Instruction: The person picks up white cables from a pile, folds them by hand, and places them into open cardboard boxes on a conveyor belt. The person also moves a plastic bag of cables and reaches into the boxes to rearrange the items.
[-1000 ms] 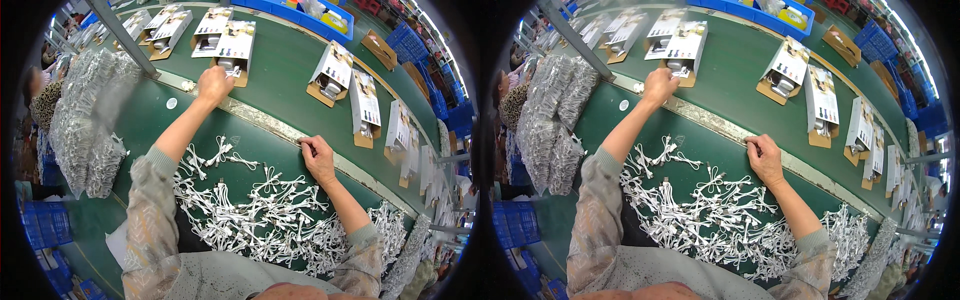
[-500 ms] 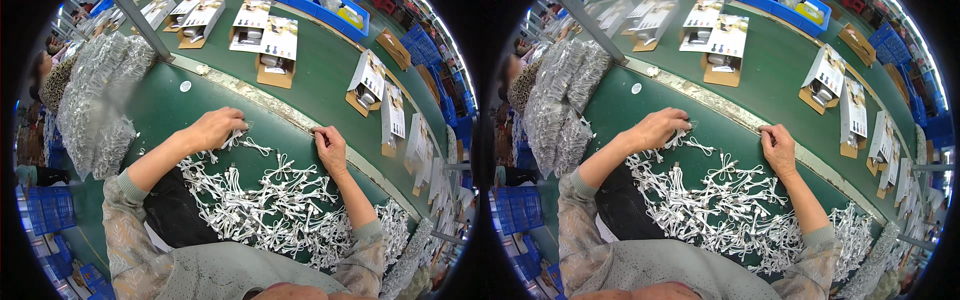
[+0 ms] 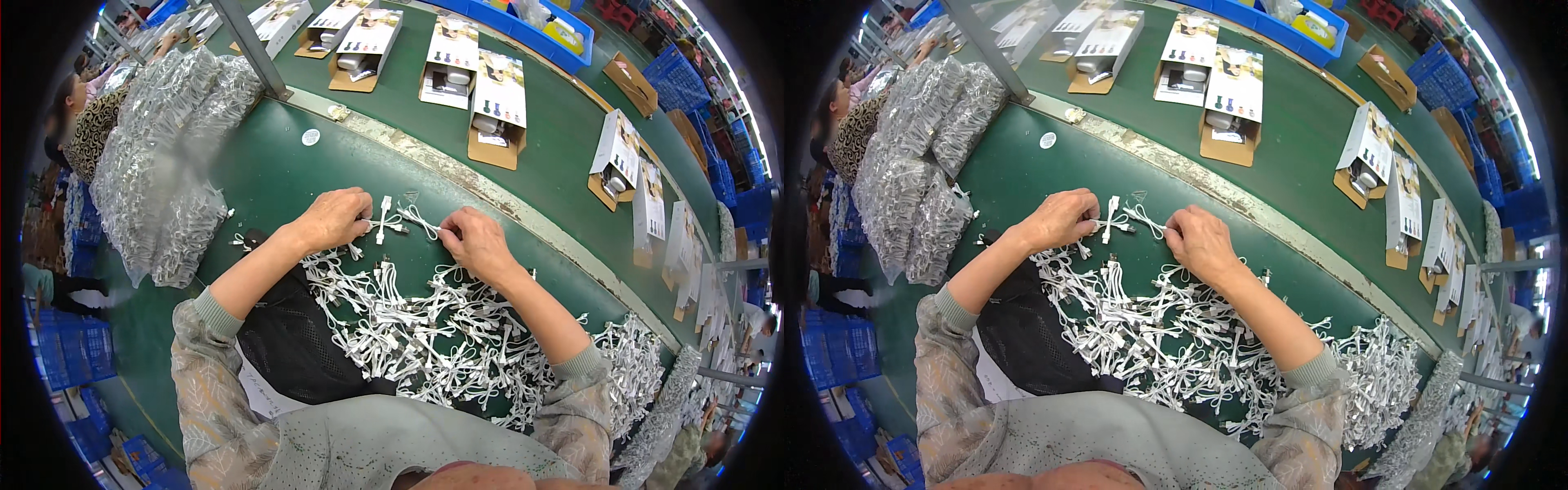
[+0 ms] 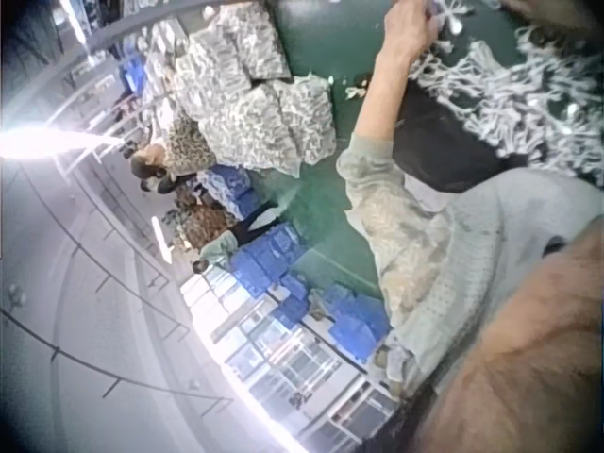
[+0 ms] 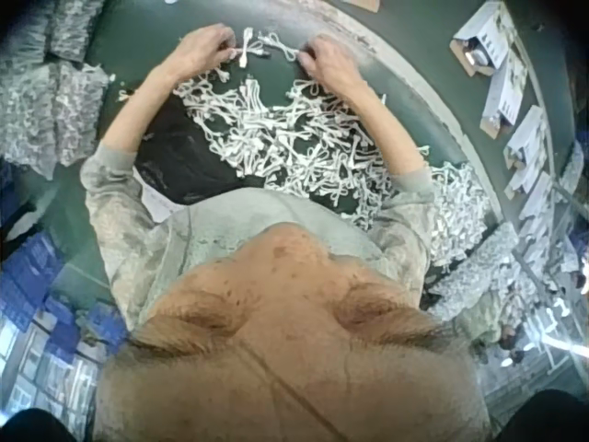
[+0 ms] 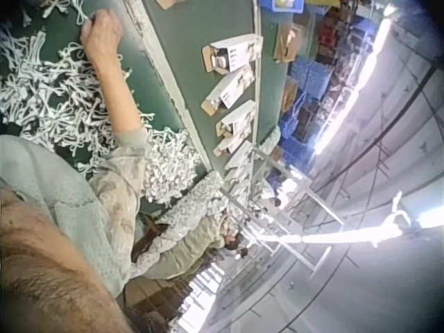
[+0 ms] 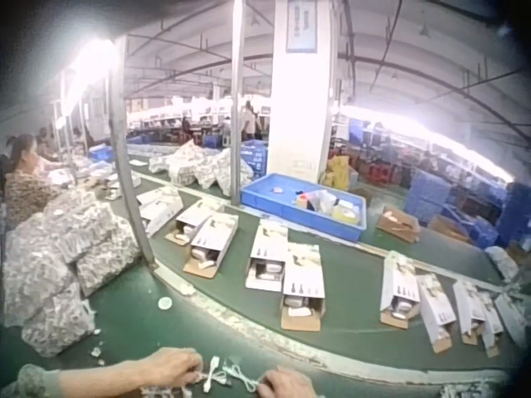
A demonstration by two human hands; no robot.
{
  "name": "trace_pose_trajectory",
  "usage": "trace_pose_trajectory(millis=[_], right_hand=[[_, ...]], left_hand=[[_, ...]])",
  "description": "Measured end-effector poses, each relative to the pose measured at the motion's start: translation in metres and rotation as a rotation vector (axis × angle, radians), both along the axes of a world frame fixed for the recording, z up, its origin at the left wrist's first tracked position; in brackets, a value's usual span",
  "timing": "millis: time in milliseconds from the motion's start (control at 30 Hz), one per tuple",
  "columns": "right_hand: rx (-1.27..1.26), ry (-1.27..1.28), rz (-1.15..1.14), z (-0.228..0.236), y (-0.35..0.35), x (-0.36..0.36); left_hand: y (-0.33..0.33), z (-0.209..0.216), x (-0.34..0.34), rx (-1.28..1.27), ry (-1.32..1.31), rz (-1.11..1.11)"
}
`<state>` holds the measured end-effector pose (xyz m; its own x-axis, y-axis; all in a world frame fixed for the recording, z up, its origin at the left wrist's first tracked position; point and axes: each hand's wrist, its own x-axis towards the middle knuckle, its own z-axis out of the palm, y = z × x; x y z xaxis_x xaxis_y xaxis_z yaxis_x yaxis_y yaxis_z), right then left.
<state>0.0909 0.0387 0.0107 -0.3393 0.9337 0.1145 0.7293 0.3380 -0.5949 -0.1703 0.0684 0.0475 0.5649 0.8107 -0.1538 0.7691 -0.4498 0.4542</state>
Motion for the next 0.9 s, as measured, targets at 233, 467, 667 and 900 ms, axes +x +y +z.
trace_pose_trajectory(millis=[233,467,667,900], right_hand=[[-0.803,1.007,-0.370,0.007,0.056,-0.004],[-0.702,1.439,-0.605,-0.027,0.165,-0.028],[-0.407,0.919,-0.677,-0.028,0.164,-0.011],[-0.301,0.219,-0.077,0.027,0.017,-0.004]], left_hand=[[-0.003,0.031,-0.007,-0.292,-0.190,0.131],[0.007,0.038,-0.014,-0.551,-0.618,0.344],[0.090,-0.010,-0.006,0.173,-0.536,0.570],[0.169,-0.042,0.055,0.284,-0.519,0.554]])
